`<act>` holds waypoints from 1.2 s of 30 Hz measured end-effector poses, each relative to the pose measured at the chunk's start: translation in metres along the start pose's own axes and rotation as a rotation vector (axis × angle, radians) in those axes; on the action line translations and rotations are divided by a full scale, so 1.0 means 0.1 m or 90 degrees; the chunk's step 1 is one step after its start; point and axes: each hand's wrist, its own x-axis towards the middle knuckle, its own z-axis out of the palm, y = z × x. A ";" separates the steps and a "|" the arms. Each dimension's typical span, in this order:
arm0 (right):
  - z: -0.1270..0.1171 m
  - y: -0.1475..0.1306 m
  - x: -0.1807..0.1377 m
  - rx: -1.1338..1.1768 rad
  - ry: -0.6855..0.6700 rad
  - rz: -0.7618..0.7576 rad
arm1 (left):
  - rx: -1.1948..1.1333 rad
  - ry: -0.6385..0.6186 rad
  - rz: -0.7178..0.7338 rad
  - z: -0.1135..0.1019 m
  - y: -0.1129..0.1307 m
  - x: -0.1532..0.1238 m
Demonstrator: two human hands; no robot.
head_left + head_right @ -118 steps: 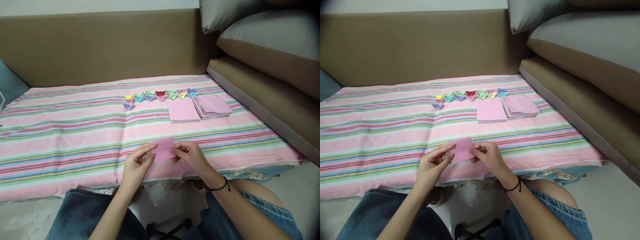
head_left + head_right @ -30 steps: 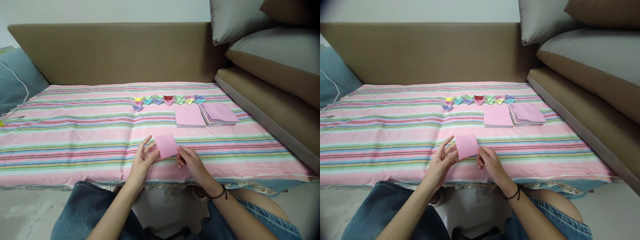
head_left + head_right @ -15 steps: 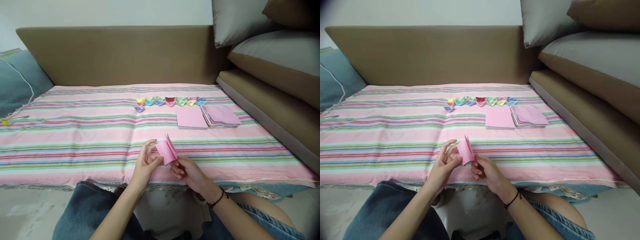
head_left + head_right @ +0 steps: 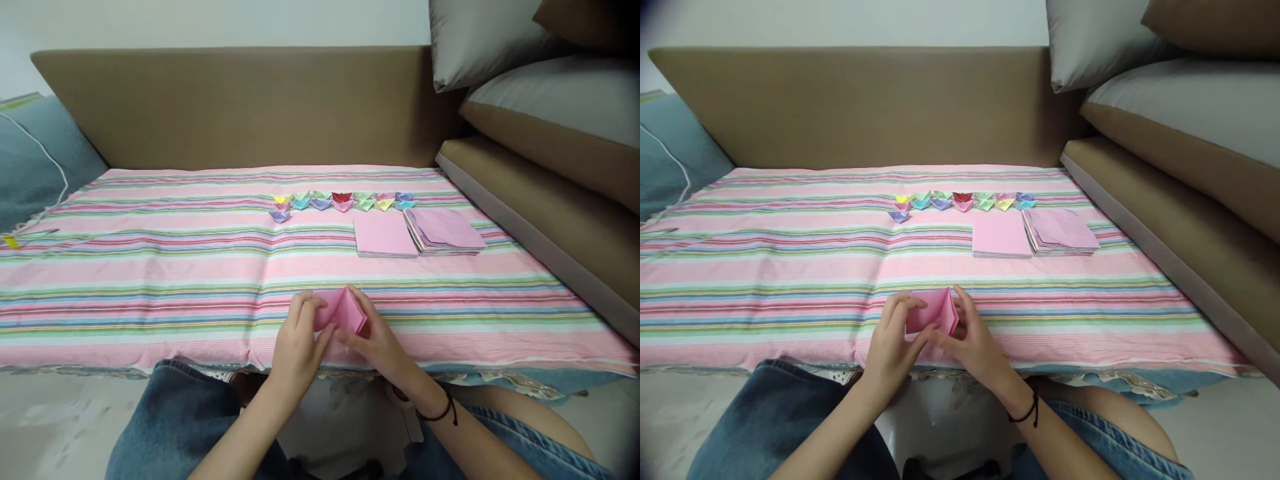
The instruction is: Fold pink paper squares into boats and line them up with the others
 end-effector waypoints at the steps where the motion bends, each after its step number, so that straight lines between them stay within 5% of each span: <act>1: -0.03 0.00 0.02 -0.028 0.028 0.000 | 0.005 -0.001 0.005 0.00 -0.01 0.00; 4: -0.17 0.04 0.08 -0.089 0.082 0.021 | -0.005 -0.005 -0.035 -0.02 -0.09 0.06; 9: -0.36 0.07 0.11 -0.120 0.052 0.080 | -0.039 -0.070 -0.103 -0.08 -0.32 0.13; 13: -0.33 0.02 0.05 -0.286 0.028 0.089 | 0.107 -0.067 -0.078 -0.09 -0.37 0.06; 16: -0.31 -0.02 0.00 -0.473 -0.002 0.048 | 0.285 -0.009 0.028 -0.05 -0.31 -0.03; 21: -0.38 -0.10 -0.03 -0.677 -0.025 -0.089 | 0.230 -0.144 0.269 0.05 -0.25 -0.15; 24: -0.46 -0.12 -0.03 -0.678 -0.142 -0.271 | 0.211 -0.172 0.273 0.07 -0.27 -0.17; 27: -0.53 -0.09 -0.02 -0.695 -0.246 -0.332 | 0.202 -0.190 0.290 0.04 -0.31 -0.18; 33: -0.52 0.04 -0.04 -0.649 -0.203 -0.389 | 0.153 -0.156 0.317 0.02 -0.35 -0.21; 36: -0.50 0.05 -0.02 -0.616 -0.174 -0.392 | 0.091 -0.130 0.255 0.04 -0.33 -0.22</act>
